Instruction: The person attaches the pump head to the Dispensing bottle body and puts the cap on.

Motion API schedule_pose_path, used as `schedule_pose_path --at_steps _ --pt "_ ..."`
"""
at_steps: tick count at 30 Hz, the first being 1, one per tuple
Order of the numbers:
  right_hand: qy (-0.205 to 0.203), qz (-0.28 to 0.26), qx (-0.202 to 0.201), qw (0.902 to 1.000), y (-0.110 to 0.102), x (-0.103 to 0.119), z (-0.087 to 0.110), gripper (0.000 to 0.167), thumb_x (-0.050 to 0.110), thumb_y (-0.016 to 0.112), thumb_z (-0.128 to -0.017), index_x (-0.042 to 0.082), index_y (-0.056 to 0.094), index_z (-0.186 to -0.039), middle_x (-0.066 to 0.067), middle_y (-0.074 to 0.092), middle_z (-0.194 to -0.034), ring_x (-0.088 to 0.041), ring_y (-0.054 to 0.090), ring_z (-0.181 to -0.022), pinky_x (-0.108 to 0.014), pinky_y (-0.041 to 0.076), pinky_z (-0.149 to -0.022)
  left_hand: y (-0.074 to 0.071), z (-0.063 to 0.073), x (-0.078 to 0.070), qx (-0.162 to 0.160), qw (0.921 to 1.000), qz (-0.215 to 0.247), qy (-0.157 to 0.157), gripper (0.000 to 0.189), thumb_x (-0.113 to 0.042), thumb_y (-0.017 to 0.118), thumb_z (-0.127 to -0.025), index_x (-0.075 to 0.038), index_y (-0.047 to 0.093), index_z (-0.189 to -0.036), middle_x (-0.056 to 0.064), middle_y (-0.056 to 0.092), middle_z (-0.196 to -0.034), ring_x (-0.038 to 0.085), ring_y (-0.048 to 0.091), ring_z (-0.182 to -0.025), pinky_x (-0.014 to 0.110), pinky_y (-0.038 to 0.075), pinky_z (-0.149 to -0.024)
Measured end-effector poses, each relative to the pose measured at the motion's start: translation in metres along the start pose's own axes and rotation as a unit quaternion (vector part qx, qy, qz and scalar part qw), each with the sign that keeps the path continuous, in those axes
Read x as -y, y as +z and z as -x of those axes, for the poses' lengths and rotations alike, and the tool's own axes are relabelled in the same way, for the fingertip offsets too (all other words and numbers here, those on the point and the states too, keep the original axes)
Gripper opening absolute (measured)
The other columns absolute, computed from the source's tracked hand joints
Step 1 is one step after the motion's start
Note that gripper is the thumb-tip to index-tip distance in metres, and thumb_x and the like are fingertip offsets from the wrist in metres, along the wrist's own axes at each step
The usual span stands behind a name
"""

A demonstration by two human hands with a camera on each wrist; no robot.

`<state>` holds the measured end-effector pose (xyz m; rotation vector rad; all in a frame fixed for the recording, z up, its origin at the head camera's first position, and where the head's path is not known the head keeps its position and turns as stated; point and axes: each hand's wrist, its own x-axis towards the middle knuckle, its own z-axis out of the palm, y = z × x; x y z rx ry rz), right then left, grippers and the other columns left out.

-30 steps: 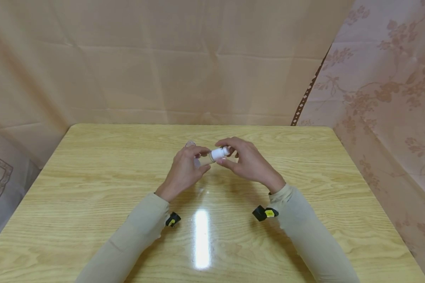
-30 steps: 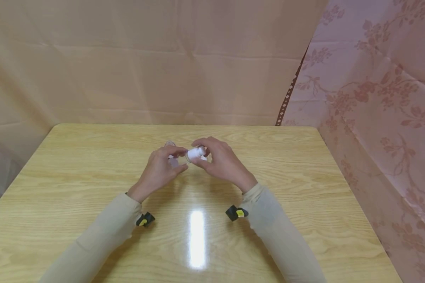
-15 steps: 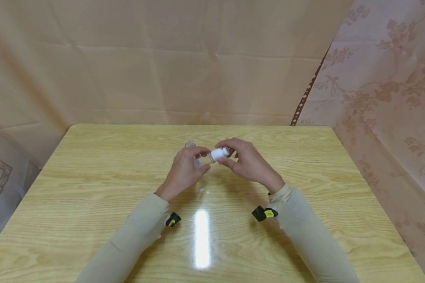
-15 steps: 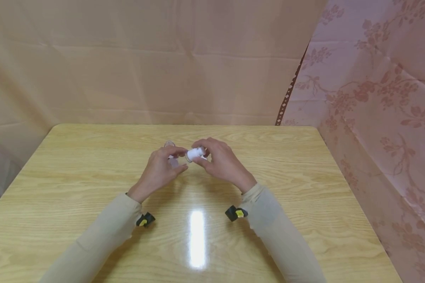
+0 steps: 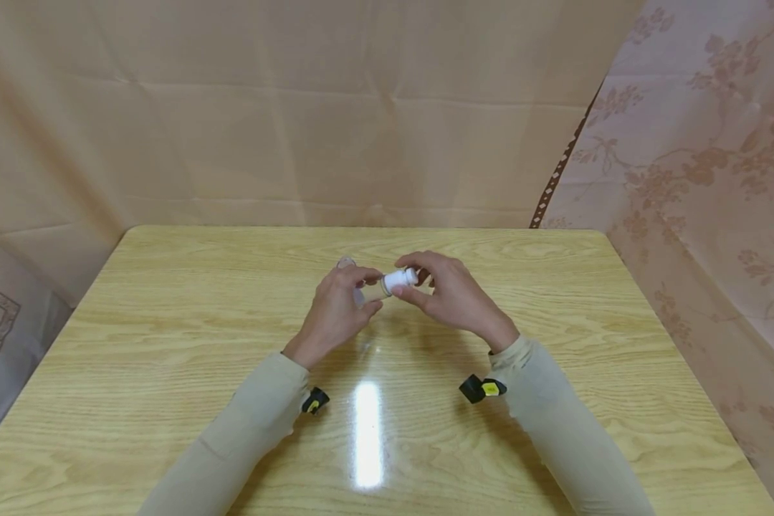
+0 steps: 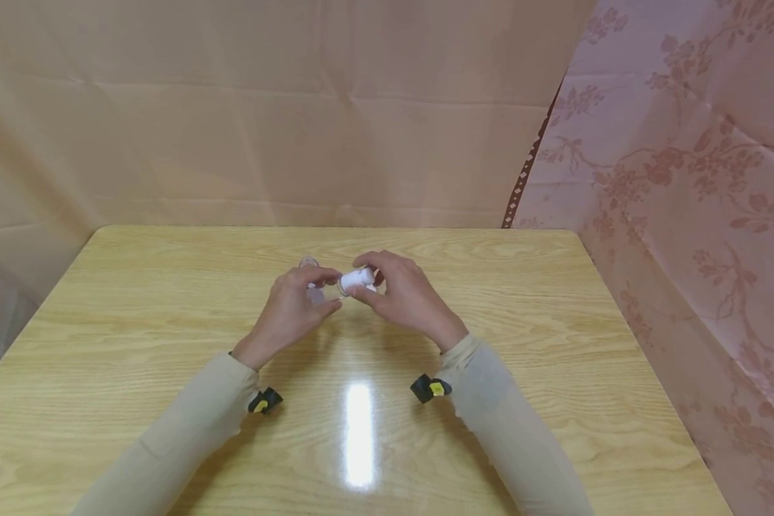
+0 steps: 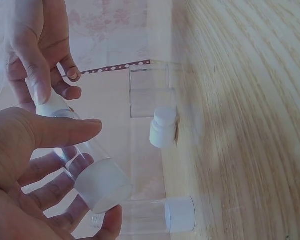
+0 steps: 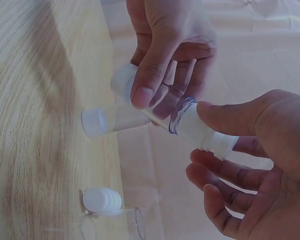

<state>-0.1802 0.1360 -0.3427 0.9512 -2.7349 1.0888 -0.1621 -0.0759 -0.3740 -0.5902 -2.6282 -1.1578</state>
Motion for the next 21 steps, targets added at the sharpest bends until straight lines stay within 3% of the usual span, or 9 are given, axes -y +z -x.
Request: schedule_pose_path --at_steps 7,14,21 --pt "-0.022 -0.007 -0.004 0.9997 -0.0005 -0.0005 -0.0003 0.037 0.011 0.079 -0.089 0.003 0.067 -0.123 -0.008 0.070 -0.113 -0.029 0.063 -0.092 -0.043 0.052 -0.078 0.0001 -0.0016 0.0009 0.010 0.9998 0.012 -0.008 0.035 -0.001 0.085 -0.080 0.000 0.073 -0.113 0.016 0.073 -0.106 0.030 0.064 -0.093 0.047 0.053 -0.082" --pt "-0.021 -0.012 -0.006 0.9997 -0.0013 0.0011 0.0000 0.033 0.006 0.078 -0.090 0.004 0.068 -0.121 -0.008 0.070 -0.111 -0.031 0.063 -0.093 -0.049 0.053 -0.077 -0.0001 -0.0017 -0.0010 0.012 0.9998 0.013 -0.011 0.035 0.000 0.085 -0.080 0.000 0.073 -0.113 0.015 0.073 -0.106 0.030 0.063 -0.092 0.045 0.053 -0.081" --pt "-0.015 -0.004 -0.004 0.9999 -0.0007 0.0021 -0.0012 0.022 0.014 0.075 -0.094 0.006 0.071 -0.114 -0.003 0.069 -0.098 -0.021 0.060 -0.085 -0.038 0.050 -0.074 0.0000 -0.0017 -0.0015 0.008 0.9999 0.005 -0.005 0.036 0.000 0.085 -0.080 0.000 0.073 -0.113 0.014 0.072 -0.106 0.029 0.063 -0.093 0.044 0.053 -0.081"
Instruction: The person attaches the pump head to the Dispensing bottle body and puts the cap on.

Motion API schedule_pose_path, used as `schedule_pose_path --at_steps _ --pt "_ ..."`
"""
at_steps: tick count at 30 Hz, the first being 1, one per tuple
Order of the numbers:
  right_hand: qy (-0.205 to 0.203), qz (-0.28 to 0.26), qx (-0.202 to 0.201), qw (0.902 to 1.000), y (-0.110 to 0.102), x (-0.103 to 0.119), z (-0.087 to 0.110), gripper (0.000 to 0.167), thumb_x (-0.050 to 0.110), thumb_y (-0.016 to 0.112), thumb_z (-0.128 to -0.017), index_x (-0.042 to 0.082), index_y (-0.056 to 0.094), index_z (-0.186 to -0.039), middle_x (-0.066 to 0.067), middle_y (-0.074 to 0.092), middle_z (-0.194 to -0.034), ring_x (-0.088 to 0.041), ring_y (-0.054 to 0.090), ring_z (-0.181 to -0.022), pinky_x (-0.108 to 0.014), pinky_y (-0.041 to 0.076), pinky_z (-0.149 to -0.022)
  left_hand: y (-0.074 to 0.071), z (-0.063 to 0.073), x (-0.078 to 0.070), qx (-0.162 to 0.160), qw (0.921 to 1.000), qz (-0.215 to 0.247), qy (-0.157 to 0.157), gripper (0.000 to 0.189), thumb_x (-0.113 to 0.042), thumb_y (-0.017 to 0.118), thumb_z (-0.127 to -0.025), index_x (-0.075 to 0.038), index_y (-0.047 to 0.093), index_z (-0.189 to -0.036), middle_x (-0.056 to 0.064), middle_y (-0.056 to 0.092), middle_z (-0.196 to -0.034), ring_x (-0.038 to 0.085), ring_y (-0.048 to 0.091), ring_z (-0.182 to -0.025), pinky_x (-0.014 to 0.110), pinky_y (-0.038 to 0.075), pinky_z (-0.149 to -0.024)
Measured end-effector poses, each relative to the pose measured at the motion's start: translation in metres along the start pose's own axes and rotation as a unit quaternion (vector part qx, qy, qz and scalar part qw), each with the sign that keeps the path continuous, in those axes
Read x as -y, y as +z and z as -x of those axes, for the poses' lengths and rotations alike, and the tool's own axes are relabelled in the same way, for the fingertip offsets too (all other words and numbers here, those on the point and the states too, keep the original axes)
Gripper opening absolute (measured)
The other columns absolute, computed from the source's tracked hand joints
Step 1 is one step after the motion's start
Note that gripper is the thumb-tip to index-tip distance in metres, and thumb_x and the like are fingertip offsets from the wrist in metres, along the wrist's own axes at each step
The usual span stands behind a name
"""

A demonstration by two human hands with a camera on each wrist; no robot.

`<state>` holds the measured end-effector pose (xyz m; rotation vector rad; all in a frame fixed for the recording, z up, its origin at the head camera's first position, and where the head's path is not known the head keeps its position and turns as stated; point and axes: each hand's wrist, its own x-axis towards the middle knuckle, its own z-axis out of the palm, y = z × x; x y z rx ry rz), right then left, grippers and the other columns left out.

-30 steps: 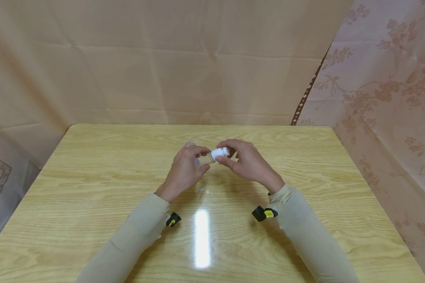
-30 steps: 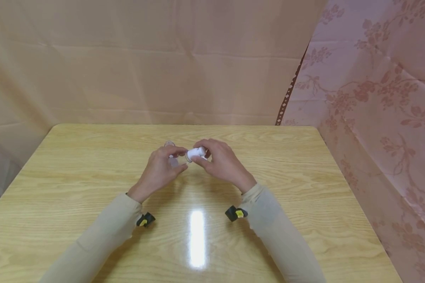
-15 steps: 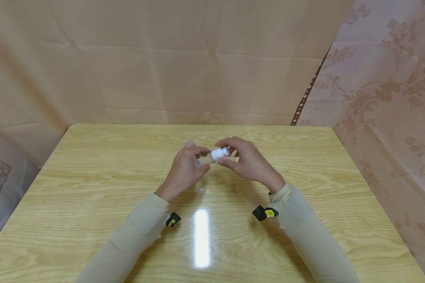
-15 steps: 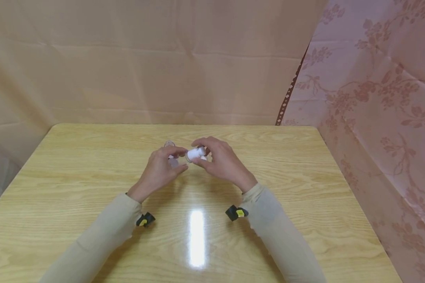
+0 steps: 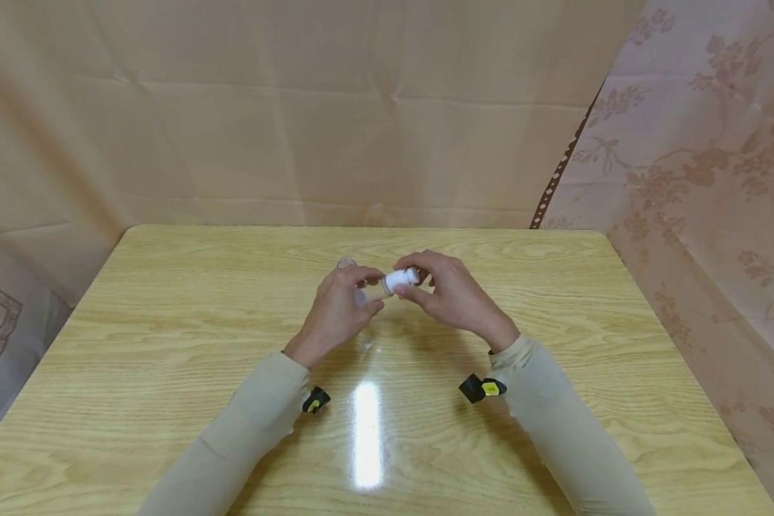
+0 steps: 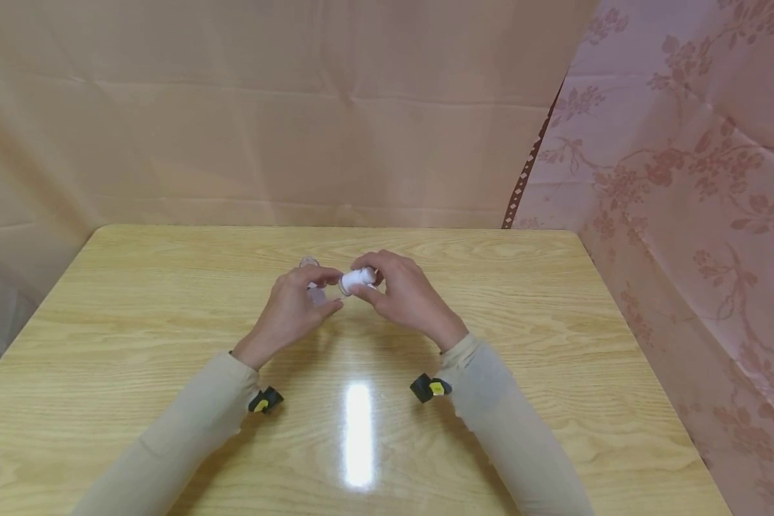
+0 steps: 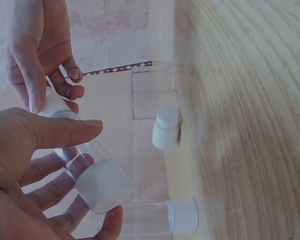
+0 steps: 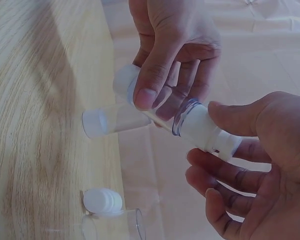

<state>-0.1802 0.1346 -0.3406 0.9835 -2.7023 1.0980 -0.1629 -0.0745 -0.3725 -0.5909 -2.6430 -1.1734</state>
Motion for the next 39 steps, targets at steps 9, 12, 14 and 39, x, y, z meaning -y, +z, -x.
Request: schedule_pose_path --at_steps 9,12,14,39 --pt "0.016 0.000 0.000 0.9999 -0.0006 0.0003 -0.0005 0.026 0.020 0.074 -0.095 0.005 0.070 -0.116 -0.002 0.068 -0.093 -0.024 0.061 -0.083 -0.038 0.051 -0.072 -0.0007 0.0003 -0.0002 -0.003 1.0000 -0.002 0.006 0.037 -0.001 0.085 -0.080 0.000 0.073 -0.114 0.014 0.073 -0.106 0.028 0.063 -0.093 0.045 0.053 -0.082" --pt "0.012 -0.002 0.000 0.9999 -0.0015 -0.0001 0.0003 0.033 0.017 0.077 -0.092 0.004 0.068 -0.121 -0.006 0.069 -0.103 -0.029 0.062 -0.089 -0.041 0.051 -0.075 -0.0010 0.0000 -0.0004 -0.002 1.0000 0.001 0.002 0.036 -0.001 0.085 -0.080 0.000 0.073 -0.114 0.013 0.072 -0.106 0.028 0.063 -0.093 0.044 0.053 -0.082" --pt "0.006 -0.004 0.001 1.0000 -0.0019 -0.0001 0.0005 0.035 0.015 0.078 -0.091 0.005 0.068 -0.123 -0.007 0.070 -0.109 -0.030 0.063 -0.093 -0.041 0.051 -0.077 -0.0010 -0.0002 -0.0002 0.000 1.0000 0.003 0.000 0.035 -0.001 0.085 -0.080 0.000 0.073 -0.113 0.013 0.073 -0.105 0.028 0.063 -0.093 0.045 0.053 -0.082" --pt "0.019 0.002 0.014 0.9997 -0.0019 0.0012 0.0006 0.034 0.018 0.077 -0.092 0.006 0.069 -0.122 -0.005 0.070 -0.103 -0.026 0.061 -0.089 -0.037 0.050 -0.075 -0.0017 0.0008 -0.0006 -0.001 1.0000 -0.002 0.003 0.035 0.000 0.085 -0.079 -0.001 0.074 -0.112 0.011 0.073 -0.102 0.029 0.063 -0.091 0.045 0.052 -0.081"
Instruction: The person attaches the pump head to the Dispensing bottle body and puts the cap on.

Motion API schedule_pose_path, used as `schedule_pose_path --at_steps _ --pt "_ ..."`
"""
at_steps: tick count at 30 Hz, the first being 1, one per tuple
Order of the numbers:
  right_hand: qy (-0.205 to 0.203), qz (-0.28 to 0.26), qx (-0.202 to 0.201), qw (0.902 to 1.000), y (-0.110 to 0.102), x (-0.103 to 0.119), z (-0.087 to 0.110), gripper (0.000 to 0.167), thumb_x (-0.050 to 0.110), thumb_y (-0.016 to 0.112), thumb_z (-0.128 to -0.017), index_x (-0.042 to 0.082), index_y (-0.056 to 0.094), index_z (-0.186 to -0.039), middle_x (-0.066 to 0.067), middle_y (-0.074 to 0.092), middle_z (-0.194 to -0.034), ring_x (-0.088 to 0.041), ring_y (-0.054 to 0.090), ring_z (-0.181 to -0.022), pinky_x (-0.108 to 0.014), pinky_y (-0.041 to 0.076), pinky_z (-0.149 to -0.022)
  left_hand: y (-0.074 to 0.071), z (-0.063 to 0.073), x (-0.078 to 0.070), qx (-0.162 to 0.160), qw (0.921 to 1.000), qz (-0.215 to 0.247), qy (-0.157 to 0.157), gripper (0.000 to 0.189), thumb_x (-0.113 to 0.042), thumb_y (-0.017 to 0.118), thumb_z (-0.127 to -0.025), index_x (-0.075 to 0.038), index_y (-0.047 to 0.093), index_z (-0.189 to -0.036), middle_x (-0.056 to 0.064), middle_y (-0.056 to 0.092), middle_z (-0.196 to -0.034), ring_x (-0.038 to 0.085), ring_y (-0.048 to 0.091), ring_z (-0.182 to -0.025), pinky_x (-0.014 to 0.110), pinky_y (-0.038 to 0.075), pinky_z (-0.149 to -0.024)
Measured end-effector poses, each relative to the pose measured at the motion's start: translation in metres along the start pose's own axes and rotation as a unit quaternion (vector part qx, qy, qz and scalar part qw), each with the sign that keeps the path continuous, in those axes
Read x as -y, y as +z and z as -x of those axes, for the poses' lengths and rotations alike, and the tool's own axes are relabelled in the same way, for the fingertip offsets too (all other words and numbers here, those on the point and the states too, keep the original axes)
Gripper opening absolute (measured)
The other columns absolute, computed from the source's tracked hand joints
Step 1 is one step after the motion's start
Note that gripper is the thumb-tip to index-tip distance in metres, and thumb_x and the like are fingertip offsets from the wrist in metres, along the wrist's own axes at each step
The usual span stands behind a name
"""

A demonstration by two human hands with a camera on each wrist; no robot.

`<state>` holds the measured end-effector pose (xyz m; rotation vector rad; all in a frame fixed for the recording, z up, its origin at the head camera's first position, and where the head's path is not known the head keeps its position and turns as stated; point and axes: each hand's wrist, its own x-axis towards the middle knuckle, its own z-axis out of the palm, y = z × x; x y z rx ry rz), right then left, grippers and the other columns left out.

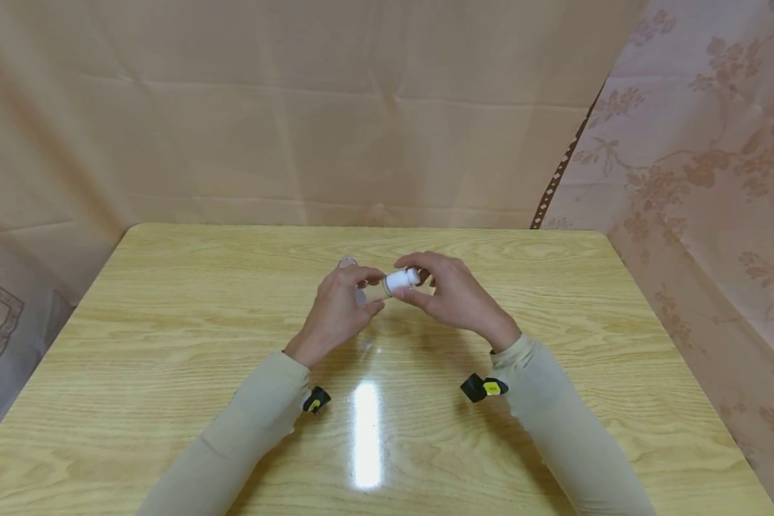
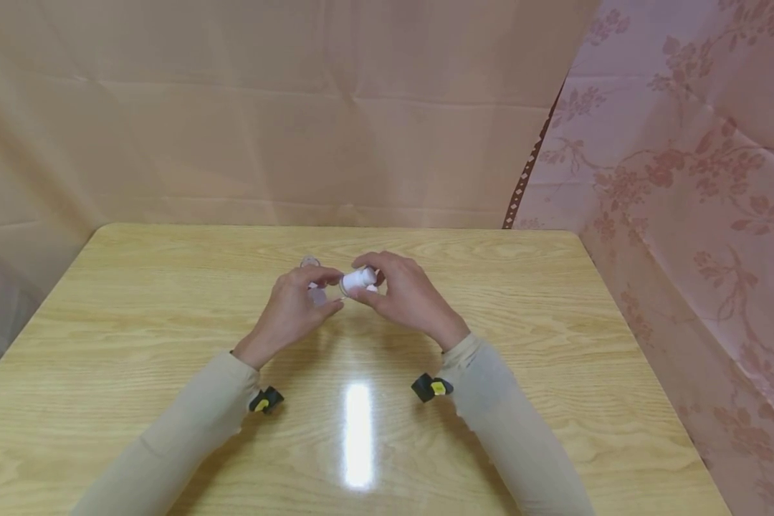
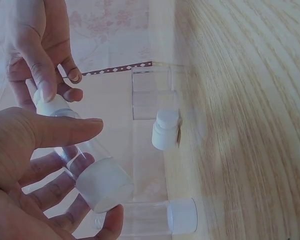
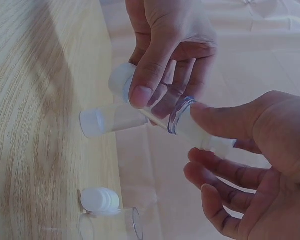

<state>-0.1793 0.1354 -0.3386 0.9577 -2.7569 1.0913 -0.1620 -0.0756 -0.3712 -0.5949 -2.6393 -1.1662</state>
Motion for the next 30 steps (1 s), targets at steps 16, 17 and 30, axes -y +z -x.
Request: schedule_pose_path --at_steps 16,17,30 --pt "-0.016 -0.006 -0.010 0.9998 -0.0005 -0.0001 0.0000 0.030 0.005 0.077 -0.090 0.006 0.071 -0.119 -0.007 0.072 -0.108 -0.028 0.063 -0.090 -0.047 0.052 -0.077 0.0014 -0.0010 0.0005 -0.002 1.0000 0.009 -0.002 0.036 -0.002 0.086 -0.079 -0.001 0.074 -0.112 0.012 0.074 -0.105 0.029 0.066 -0.092 0.046 0.053 -0.082" --pt "-0.015 -0.006 -0.009 0.9998 -0.0006 0.0000 0.0001 0.030 0.005 0.077 -0.090 0.006 0.071 -0.119 -0.007 0.072 -0.107 -0.029 0.063 -0.090 -0.047 0.052 -0.077 0.0013 -0.0010 0.0001 -0.003 1.0000 0.007 -0.002 0.036 -0.002 0.086 -0.078 -0.001 0.074 -0.112 0.012 0.074 -0.105 0.029 0.066 -0.092 0.046 0.053 -0.082" --pt "-0.008 -0.001 -0.008 0.9999 0.0010 -0.0032 0.0018 0.033 0.011 0.078 -0.091 0.007 0.068 -0.122 -0.005 0.070 -0.108 -0.022 0.060 -0.089 -0.038 0.048 -0.074 0.0027 -0.0002 -0.0002 -0.009 0.9999 -0.009 0.005 0.035 0.000 0.086 -0.079 -0.001 0.074 -0.112 0.013 0.073 -0.105 0.028 0.063 -0.092 0.045 0.052 -0.082"
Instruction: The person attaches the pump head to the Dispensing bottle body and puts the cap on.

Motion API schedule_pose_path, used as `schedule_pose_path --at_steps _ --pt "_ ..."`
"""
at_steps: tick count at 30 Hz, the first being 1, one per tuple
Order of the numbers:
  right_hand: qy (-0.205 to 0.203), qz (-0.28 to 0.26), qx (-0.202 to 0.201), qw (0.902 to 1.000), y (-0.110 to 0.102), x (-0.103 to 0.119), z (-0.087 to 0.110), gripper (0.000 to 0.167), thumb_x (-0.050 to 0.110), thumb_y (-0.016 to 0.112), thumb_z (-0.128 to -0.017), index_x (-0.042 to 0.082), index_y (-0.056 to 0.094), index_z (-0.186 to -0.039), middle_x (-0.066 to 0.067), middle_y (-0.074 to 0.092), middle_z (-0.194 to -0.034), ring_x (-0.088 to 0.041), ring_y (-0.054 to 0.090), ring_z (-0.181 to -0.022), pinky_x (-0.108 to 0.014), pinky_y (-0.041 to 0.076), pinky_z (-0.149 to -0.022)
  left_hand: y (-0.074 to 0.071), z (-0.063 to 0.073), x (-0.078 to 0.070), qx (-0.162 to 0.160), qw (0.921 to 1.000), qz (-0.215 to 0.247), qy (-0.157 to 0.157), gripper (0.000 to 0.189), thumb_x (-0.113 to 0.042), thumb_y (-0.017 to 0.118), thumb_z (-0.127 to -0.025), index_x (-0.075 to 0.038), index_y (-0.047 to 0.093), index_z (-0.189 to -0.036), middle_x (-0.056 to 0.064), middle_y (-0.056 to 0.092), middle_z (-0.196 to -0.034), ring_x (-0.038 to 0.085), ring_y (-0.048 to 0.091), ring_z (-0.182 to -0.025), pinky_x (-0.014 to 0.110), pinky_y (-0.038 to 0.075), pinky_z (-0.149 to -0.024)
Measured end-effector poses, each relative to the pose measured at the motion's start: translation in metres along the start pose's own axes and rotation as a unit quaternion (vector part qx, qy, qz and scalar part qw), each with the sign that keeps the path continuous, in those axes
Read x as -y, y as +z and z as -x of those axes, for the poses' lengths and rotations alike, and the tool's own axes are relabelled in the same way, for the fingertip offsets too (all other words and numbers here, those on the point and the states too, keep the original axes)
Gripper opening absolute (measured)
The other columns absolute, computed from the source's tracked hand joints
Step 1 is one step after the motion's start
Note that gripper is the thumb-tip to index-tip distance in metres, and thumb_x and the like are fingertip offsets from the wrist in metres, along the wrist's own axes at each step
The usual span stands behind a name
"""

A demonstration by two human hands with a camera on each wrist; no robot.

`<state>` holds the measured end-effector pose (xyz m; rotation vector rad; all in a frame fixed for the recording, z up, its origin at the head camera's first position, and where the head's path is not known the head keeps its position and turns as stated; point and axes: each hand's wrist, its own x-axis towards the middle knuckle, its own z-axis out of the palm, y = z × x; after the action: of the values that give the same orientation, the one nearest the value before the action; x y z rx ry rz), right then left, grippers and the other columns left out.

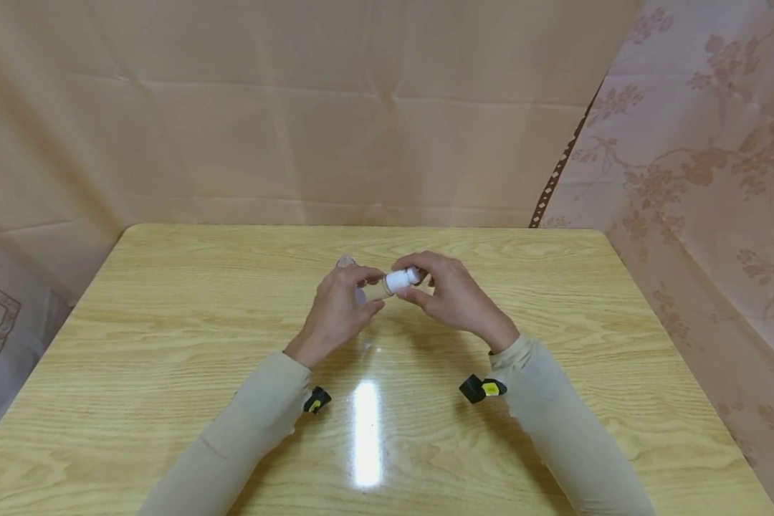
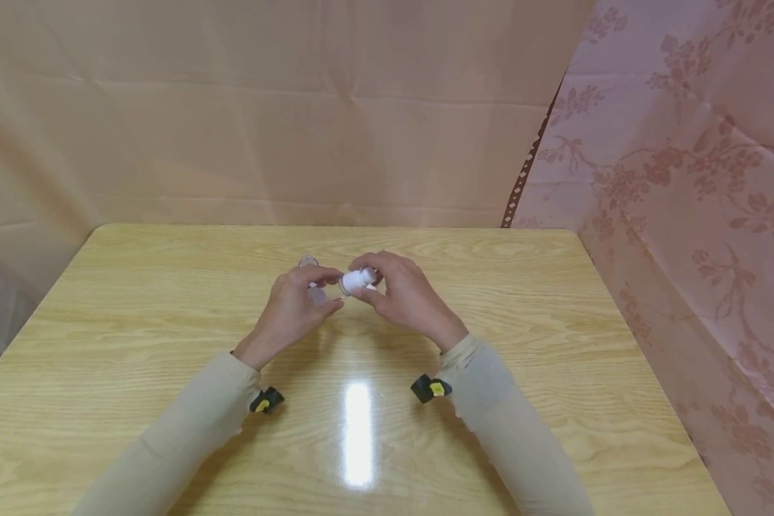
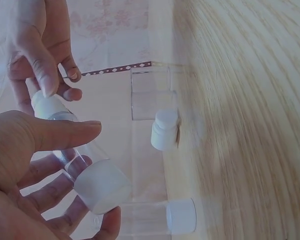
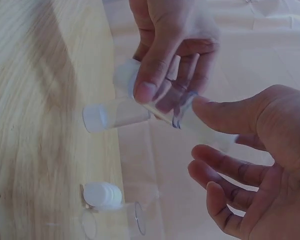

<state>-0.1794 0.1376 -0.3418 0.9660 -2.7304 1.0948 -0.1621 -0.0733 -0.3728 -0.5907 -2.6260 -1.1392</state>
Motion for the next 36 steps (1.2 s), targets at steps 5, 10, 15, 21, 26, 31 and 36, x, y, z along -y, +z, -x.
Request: schedule_pose_path --at_steps 5,10,15,21,26,31,36 --pt "0.012 0.005 0.000 0.9999 -0.006 -0.003 0.002 0.047 0.015 0.082 -0.088 0.006 0.064 -0.131 -0.008 0.068 -0.121 -0.024 0.063 -0.094 -0.043 0.051 -0.076 -0.001 0.001 0.002 -0.010 0.9997 0.017 -0.015 0.037 -0.001 0.087 -0.078 -0.001 0.074 -0.113 0.014 0.073 -0.106 0.030 0.066 -0.092 0.045 0.053 -0.084" --pt "0.032 0.037 -0.011 0.9987 -0.009 -0.010 0.002 0.051 0.015 0.085 -0.085 0.006 0.065 -0.130 -0.011 0.068 -0.118 -0.026 0.065 -0.092 -0.043 0.051 -0.077 -0.003 0.004 0.005 -0.017 0.9988 0.036 -0.027 0.038 0.000 0.086 -0.078 0.001 0.073 -0.113 0.016 0.073 -0.106 0.035 0.067 -0.093 0.046 0.052 -0.085" --pt "0.073 0.088 0.009 0.9934 -0.010 -0.015 -0.001 0.050 0.019 0.082 -0.088 0.007 0.064 -0.133 -0.013 0.066 -0.117 -0.027 0.063 -0.088 -0.047 0.047 -0.082 -0.003 0.006 0.009 -0.024 0.9981 0.045 -0.034 0.037 0.000 0.086 -0.078 0.001 0.073 -0.112 0.014 0.073 -0.102 0.033 0.067 -0.092 0.044 0.054 -0.084" --pt "0.086 0.151 0.034 0.9841 -0.005 -0.024 -0.005 0.050 0.022 0.081 -0.089 0.006 0.063 -0.133 -0.016 0.065 -0.120 -0.028 0.064 -0.089 -0.047 0.051 -0.079 -0.003 0.008 0.009 -0.028 0.9977 0.048 -0.038 0.037 -0.001 0.087 -0.077 0.002 0.073 -0.112 0.014 0.073 -0.102 0.035 0.068 -0.092 0.045 0.054 -0.083" --pt "0.098 0.177 0.058 0.9775 0.000 -0.032 -0.010 0.051 0.022 0.080 -0.089 0.006 0.062 -0.134 -0.017 0.065 -0.122 -0.034 0.064 -0.106 -0.055 0.049 -0.091 -0.003 0.008 0.009 -0.029 0.9979 0.047 -0.035 0.039 -0.001 0.088 -0.076 0.003 0.073 -0.112 0.015 0.074 -0.103 0.035 0.068 -0.092 0.045 0.054 -0.082" --pt "0.107 0.200 0.081 0.9706 0.004 -0.035 -0.016 0.051 0.021 0.080 -0.089 0.007 0.062 -0.135 -0.018 0.064 -0.125 -0.034 0.064 -0.107 -0.054 0.051 -0.089 -0.003 0.008 0.009 -0.024 0.9976 0.051 -0.040 0.039 -0.001 0.087 -0.077 0.003 0.073 -0.112 0.017 0.074 -0.104 0.035 0.067 -0.092 0.045 0.054 -0.082" --pt "0.103 0.230 0.100 0.9624 0.010 -0.040 -0.022 0.051 0.020 0.080 -0.089 0.007 0.062 -0.136 -0.017 0.064 -0.123 -0.034 0.065 -0.100 -0.050 0.054 -0.081 -0.002 0.008 0.009 -0.018 0.9972 0.055 -0.049 0.039 -0.001 0.087 -0.077 0.002 0.072 -0.113 0.018 0.073 -0.105 0.036 0.067 -0.094 0.046 0.053 -0.083"
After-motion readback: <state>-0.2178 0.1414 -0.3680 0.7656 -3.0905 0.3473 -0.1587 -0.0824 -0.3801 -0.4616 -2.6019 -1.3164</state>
